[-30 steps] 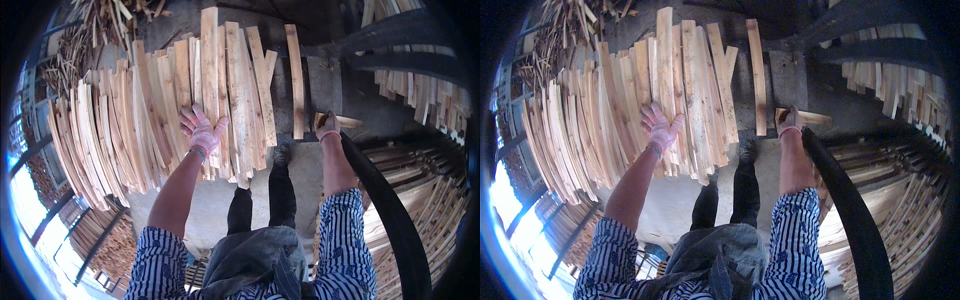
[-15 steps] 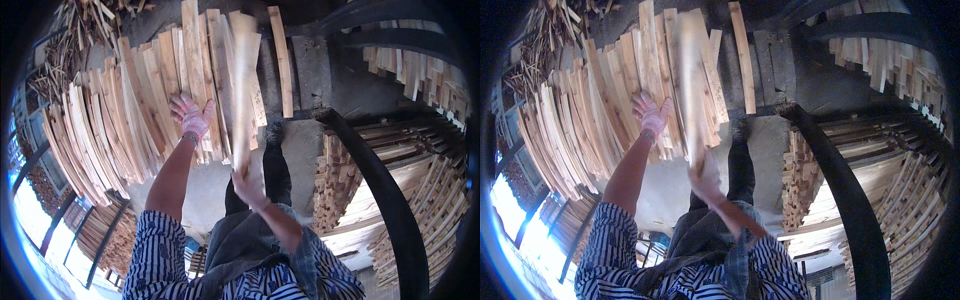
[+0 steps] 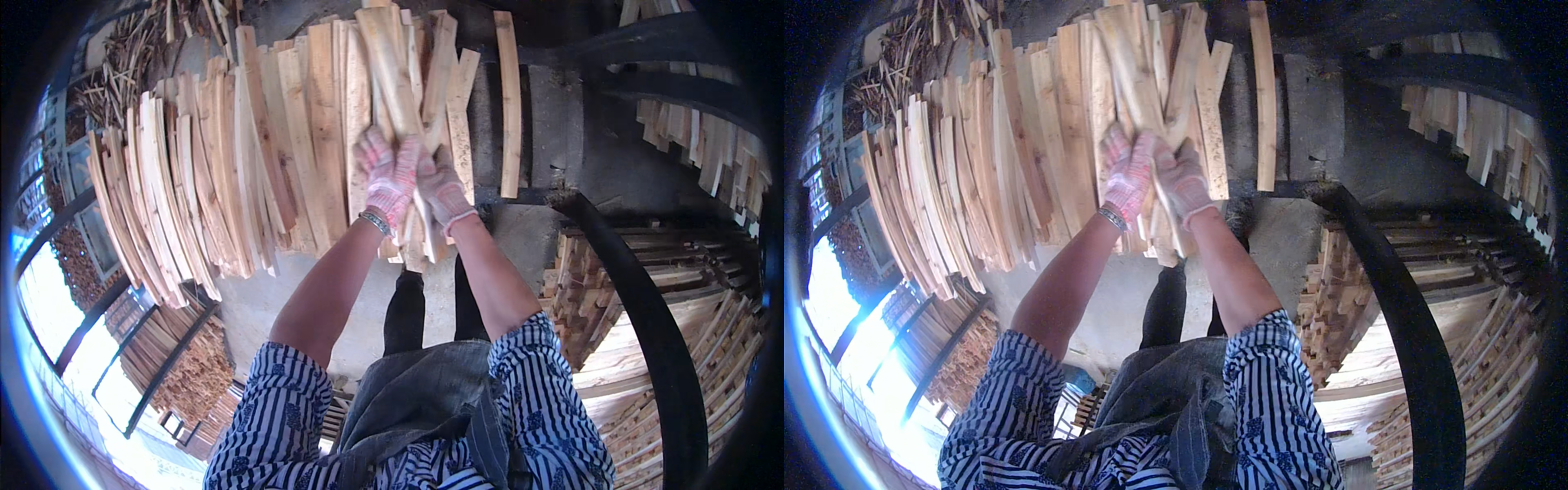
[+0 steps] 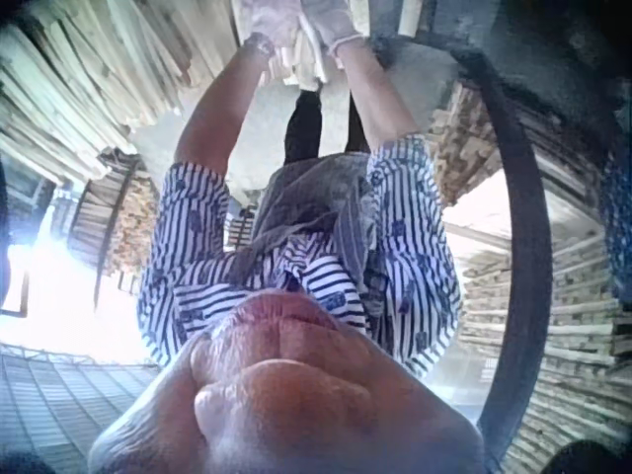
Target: The person repeatedly picks up bundles of wooden planks from a pile on the floor and stacks them onto a large, organized stack on a metal rack. The person wears gloves and a striped shirt while performing this repetitive manual labor in a workshop environment.
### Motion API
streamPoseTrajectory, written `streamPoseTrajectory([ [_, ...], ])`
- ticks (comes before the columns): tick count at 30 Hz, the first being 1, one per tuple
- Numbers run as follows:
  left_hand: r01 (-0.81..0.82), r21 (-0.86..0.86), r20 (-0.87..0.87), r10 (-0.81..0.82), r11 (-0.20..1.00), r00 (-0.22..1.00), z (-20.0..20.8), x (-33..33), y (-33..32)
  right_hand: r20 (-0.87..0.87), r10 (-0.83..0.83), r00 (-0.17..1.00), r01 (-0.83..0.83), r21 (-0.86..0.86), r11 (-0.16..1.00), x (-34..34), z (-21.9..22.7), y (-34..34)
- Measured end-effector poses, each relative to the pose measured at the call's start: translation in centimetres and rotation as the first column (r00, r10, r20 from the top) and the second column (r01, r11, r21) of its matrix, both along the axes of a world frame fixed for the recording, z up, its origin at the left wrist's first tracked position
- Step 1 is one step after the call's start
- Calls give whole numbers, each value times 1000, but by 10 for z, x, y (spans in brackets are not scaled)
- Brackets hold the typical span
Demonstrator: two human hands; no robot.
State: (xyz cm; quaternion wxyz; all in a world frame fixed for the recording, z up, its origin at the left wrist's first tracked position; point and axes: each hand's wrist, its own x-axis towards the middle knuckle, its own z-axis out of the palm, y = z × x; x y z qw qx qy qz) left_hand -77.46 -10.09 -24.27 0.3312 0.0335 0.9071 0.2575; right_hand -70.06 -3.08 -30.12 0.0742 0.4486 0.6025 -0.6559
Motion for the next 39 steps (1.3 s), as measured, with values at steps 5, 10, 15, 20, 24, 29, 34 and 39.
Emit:
streamPoseTrajectory([
  [5,-288,323,306,188,901,933,24,24,-32,-26,-55,998,48,-216,975,2,2,20],
  [10,-222,137,-89,236,965,968,8,65,-104,16,15,1000,-10,-299,954,3,2,21],
  [15,-156,-271,-66,144,950,987,1,81,-31,-36,-33,999,18,-368,930,1,7,23],
  [20,-202,7,58,201,979,978,31,55,-59,-105,-20,994,-34,-484,874,1,19,48],
  [24,-106,72,-141,116,992,983,21,35,-82,-94,-124,988,52,-552,832,1,26,35],
  [29,-45,-75,-339,17,996,941,-9,47,-41,-111,-60,992,8,-418,908,9,11,39],
  [34,-366,328,135,340,871,931,10,18,-56,-49,15,999,-37,-466,884,4,22,40],
  [39,-89,37,-327,96,995,940,-15,45,-51,87,142,986,-116,-256,960,1,35,40],
])
